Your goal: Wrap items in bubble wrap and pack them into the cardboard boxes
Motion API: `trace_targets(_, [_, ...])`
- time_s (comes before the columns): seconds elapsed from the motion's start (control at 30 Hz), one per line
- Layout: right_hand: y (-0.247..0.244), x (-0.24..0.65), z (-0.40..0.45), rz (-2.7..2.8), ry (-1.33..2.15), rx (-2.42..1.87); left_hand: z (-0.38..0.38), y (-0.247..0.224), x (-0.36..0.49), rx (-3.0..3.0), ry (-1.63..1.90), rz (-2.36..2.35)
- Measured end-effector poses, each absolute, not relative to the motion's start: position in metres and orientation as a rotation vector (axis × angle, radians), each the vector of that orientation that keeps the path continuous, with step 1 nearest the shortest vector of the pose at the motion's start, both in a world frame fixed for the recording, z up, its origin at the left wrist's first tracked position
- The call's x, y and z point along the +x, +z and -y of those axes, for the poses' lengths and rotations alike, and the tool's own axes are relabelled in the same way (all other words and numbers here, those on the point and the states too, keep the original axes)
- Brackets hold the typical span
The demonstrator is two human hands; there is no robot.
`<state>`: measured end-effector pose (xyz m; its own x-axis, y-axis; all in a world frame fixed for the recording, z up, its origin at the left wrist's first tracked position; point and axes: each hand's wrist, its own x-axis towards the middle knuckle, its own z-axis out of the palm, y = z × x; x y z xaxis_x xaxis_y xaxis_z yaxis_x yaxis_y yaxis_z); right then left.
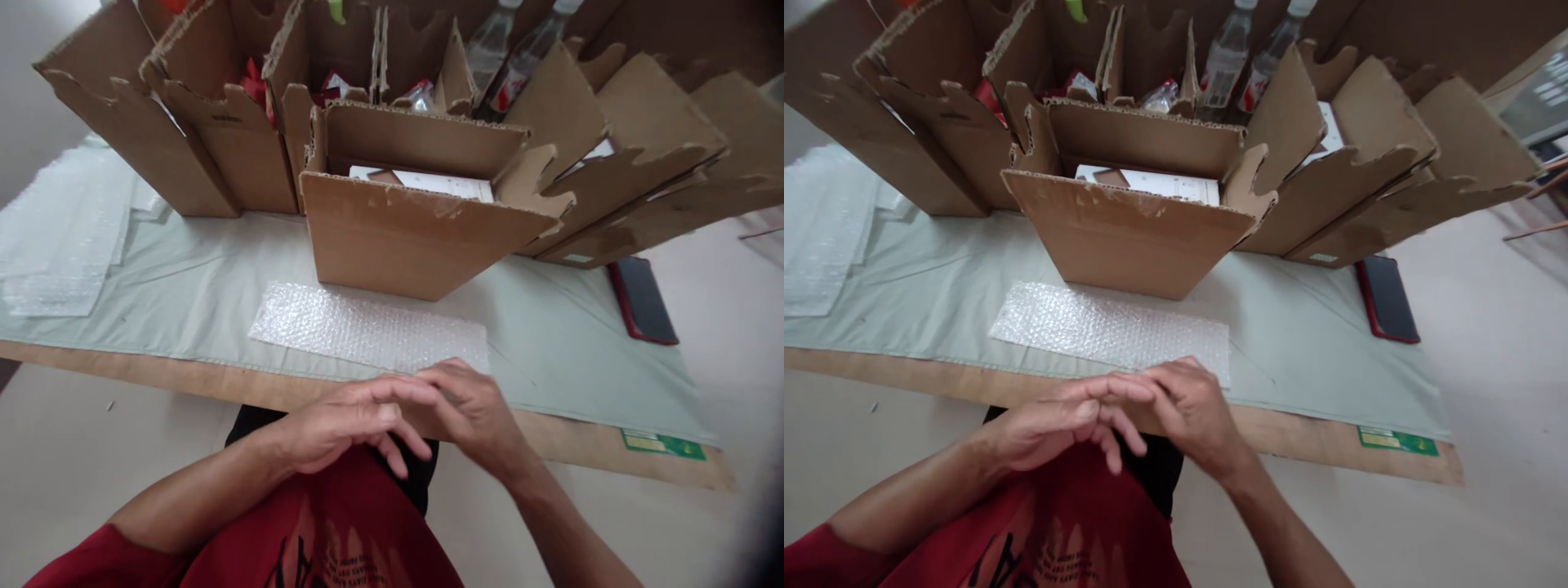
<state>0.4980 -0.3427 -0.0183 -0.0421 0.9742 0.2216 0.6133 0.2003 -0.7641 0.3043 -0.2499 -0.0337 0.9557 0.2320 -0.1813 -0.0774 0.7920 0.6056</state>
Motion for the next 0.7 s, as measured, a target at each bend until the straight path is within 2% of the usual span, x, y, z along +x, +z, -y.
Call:
trace_targets(0.17, [-0.017,0.499,0.343,1.754,0.66,-1.476,0.252,-0.033,0.302,0.612,0.121,-0.229])
trace_targets(0.27, [-0.017,0.501,0.343,1.745,0.679,-1.477,0.255,-0.034,0.305,0.655,0.219,-0.346])
trace_targets(0.37, [-0.017,0.498,0.344,1.715,0.686,-1.495,0.259,-0.034,0.307,0.619,0.156,-0.247])
trace_targets(0.57, [-0.019,0.52,0.35,1.676,0.72,-1.561,0.238,-0.024,0.274,0.938,0.103,-0.386])
trace_targets(0.63, [-0.025,0.548,0.353,1.498,0.587,-1.787,0.217,-0.019,0.252,1.268,0.155,-0.622])
trace_targets(0.7, [-0.036,0.578,0.355,1.353,0.46,-2.001,0.194,-0.017,0.231,1.647,0.357,-1.072])
